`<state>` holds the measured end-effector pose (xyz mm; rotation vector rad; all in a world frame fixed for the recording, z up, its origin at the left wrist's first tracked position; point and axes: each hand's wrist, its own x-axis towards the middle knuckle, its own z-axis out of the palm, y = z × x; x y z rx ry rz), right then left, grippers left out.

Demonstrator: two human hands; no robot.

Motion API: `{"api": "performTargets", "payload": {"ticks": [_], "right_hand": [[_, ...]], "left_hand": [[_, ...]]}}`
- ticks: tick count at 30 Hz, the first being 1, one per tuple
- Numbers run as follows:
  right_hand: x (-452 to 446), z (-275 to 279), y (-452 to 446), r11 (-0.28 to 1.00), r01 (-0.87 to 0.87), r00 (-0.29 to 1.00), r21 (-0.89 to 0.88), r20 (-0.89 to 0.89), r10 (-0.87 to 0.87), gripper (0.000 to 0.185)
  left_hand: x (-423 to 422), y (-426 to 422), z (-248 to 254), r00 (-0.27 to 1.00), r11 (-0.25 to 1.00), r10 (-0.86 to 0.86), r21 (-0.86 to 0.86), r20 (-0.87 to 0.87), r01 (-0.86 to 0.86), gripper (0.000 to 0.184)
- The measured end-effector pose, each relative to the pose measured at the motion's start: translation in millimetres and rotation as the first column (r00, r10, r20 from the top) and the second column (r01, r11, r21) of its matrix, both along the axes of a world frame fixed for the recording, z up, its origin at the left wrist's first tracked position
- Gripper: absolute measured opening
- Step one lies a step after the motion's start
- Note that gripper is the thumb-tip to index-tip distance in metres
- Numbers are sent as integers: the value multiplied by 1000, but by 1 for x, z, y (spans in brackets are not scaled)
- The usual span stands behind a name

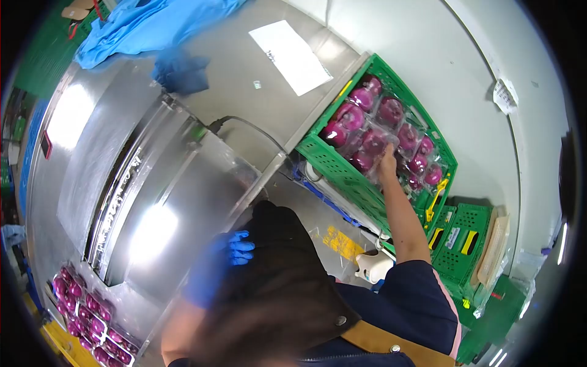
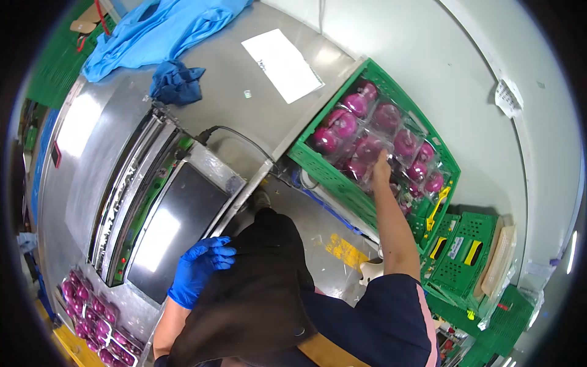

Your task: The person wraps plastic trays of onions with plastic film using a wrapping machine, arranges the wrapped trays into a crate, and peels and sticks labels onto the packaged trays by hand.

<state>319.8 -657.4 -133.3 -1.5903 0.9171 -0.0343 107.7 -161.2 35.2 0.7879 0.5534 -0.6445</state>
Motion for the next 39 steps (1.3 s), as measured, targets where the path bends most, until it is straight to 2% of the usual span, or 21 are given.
{"api": "performTargets", "payload": {"ticks": [3,5,6,8,11,13,17,19,20,21,22,23,25,27,30,33,34,35,36,37,39], "right_hand": [[-6,-45,-69,919,-83,996,385,16,83,50],[-2,-39,-59,942,-168,983,292,126,136,45],[-1,-32,-67,882,-385,920,272,190,343,50],[15,2,-52,730,-211,938,649,-74,337,65],[37,-34,-74,879,23,986,476,-155,58,82],[12,1,-2,916,120,974,383,-223,-35,83],[34,-40,-49,980,-20,949,198,-304,81,81],[46,-48,-90,932,-322,856,-164,-471,213,80],[52,-44,-110,717,-573,730,-397,-645,226,79],[54,-40,-121,461,-719,641,-520,-753,150,79],[58,-34,-127,302,-739,650,-602,-756,83,79],[57,-26,-108,303,-613,785,-729,-606,129,75],[55,-9,-75,315,-319,939,-894,-252,236,68],[54,35,12,744,-265,918,-613,74,389,55],[65,68,92,533,-384,727,-754,109,678,39],[65,101,181,485,-541,576,-687,118,809,32],[63,112,207,465,-561,543,-685,120,831,30],[56,125,238,445,-581,510,-682,122,852,29],[47,136,270,425,-601,476,-677,124,871,27],[37,145,302,421,-601,426,-679,174,888,26],[18,162,363,409,-636,349,-655,229,909,25]], "left_hand": [[-3,9,-10,1000,997,24,-69,-18,-25,49],[-14,20,-14,996,992,84,-88,-37,-87,47],[-16,22,-14,993,989,116,-83,-35,-119,45],[-25,31,-14,992,988,130,-86,-9,-130,42],[-37,48,-14,977,974,213,-79,0,-212,40],[-44,56,-20,970,968,242,-66,-29,-243,39],[-76,103,-1,844,847,497,100,202,-522,38],[-117,171,5,752,687,599,305,276,-659,36],[-143,190,31,689,362,565,613,454,-702,34],[-196,229,-4,487,10,666,646,565,-763,35],[-229,259,4,384,-144,716,662,583,-736,36],[-272,297,-6,307,-245,783,722,541,-647,39],[-360,360,-45,-40,-450,853,696,520,-559,38],[-430,419,-78,-353,-521,853,673,384,-525,37],[-460,460,-82,-190,-494,868,752,460,-436,28],[-590,553,-187,-57,-291,893,475,447,-831,16],[-582,559,-185,-98,-375,910,700,402,-608,14],[-571,556,-175,234,-375,878,904,417,-202,16],[-553,545,-155,521,-432,814,867,257,248,18],[-532,532,-131,676,-529,737,597,-31,603,21],[-531,526,-126,677,-584,726,626,119,516,39]]}}
